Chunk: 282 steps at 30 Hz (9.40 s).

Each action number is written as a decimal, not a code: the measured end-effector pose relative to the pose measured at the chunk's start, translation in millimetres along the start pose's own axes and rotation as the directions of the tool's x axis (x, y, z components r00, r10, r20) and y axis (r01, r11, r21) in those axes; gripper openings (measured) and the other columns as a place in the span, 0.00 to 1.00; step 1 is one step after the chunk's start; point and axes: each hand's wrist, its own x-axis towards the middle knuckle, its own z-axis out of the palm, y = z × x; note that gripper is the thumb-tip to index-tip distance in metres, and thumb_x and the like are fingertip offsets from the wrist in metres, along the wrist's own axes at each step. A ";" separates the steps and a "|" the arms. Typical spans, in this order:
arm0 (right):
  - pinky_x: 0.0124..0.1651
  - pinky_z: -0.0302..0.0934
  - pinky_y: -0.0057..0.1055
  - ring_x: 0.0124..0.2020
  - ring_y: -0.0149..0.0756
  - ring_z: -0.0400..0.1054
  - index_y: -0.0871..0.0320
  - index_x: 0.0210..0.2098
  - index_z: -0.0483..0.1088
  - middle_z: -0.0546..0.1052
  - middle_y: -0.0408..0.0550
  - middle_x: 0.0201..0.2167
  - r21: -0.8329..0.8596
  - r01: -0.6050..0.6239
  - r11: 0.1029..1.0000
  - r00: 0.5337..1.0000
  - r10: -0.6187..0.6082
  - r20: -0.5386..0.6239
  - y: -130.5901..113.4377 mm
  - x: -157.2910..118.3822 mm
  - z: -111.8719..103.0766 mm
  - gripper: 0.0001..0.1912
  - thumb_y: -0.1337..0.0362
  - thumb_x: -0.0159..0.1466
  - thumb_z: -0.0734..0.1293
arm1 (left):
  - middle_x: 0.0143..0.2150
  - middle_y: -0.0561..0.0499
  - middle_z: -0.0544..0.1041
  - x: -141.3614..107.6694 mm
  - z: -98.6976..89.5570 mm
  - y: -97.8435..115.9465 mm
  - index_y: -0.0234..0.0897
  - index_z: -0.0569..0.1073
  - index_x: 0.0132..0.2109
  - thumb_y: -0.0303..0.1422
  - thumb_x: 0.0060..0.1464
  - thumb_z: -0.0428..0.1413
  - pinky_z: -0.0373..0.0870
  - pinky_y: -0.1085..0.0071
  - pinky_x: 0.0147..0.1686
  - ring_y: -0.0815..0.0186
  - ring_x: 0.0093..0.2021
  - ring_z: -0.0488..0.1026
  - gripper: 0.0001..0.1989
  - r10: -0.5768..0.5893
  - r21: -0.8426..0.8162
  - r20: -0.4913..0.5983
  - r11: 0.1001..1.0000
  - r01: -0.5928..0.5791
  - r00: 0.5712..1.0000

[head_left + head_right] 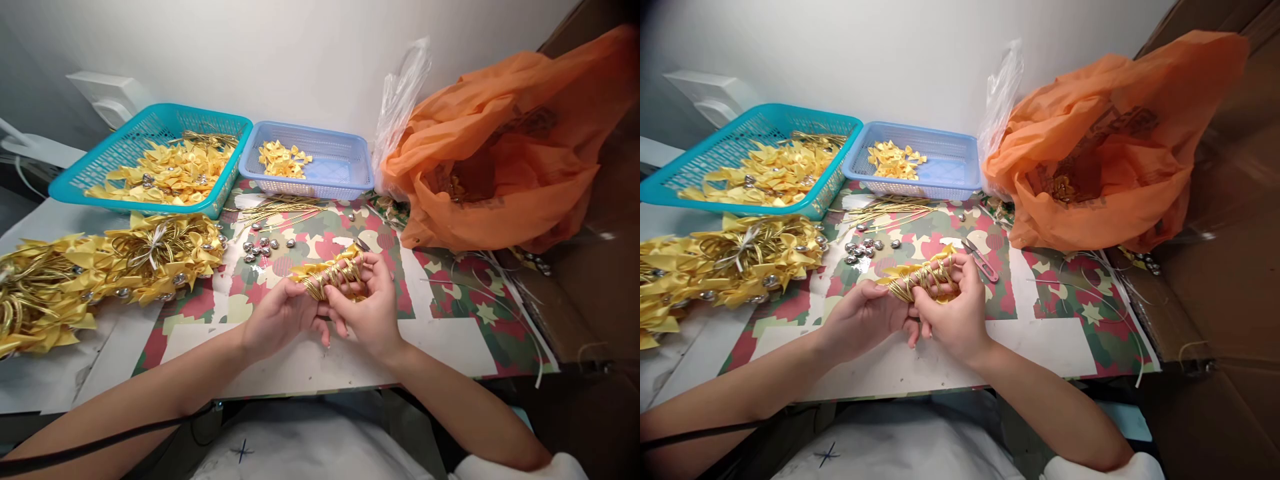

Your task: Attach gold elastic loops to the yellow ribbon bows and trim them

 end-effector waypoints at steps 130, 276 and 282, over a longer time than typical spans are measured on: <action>0.39 0.66 0.34 0.35 0.37 0.72 0.52 0.39 0.62 0.76 0.42 0.33 -0.143 -0.037 0.989 0.999 0.040 0.015 14.9 16.3 -12.5 0.16 0.61 0.56 0.71 | 0.17 0.56 0.66 -31.6 -18.0 29.8 0.33 0.79 0.28 0.43 0.47 0.63 0.50 0.74 0.18 0.72 0.19 0.58 0.15 0.376 0.734 -0.630 0.573 0.363 0.679; 0.32 0.72 0.29 0.33 0.38 0.79 0.53 0.35 0.65 0.80 0.42 0.30 -0.177 0.148 0.973 0.989 -0.140 0.054 19.7 7.2 -0.9 0.15 0.64 0.54 0.74 | 0.17 0.56 0.68 -13.4 -9.2 5.2 0.33 0.77 0.28 0.41 0.45 0.66 0.57 0.76 0.17 0.73 0.18 0.62 0.14 0.197 0.489 -0.608 0.856 0.167 0.769; 0.30 0.71 0.29 0.33 0.38 0.79 0.52 0.37 0.64 0.80 0.42 0.29 -0.158 0.154 0.975 0.986 -0.141 0.089 17.9 7.5 -2.2 0.13 0.63 0.57 0.72 | 0.18 0.55 0.68 -12.3 -8.2 4.3 0.33 0.76 0.29 0.41 0.44 0.66 0.58 0.75 0.17 0.72 0.18 0.62 0.14 0.199 0.474 -0.637 0.863 0.175 0.745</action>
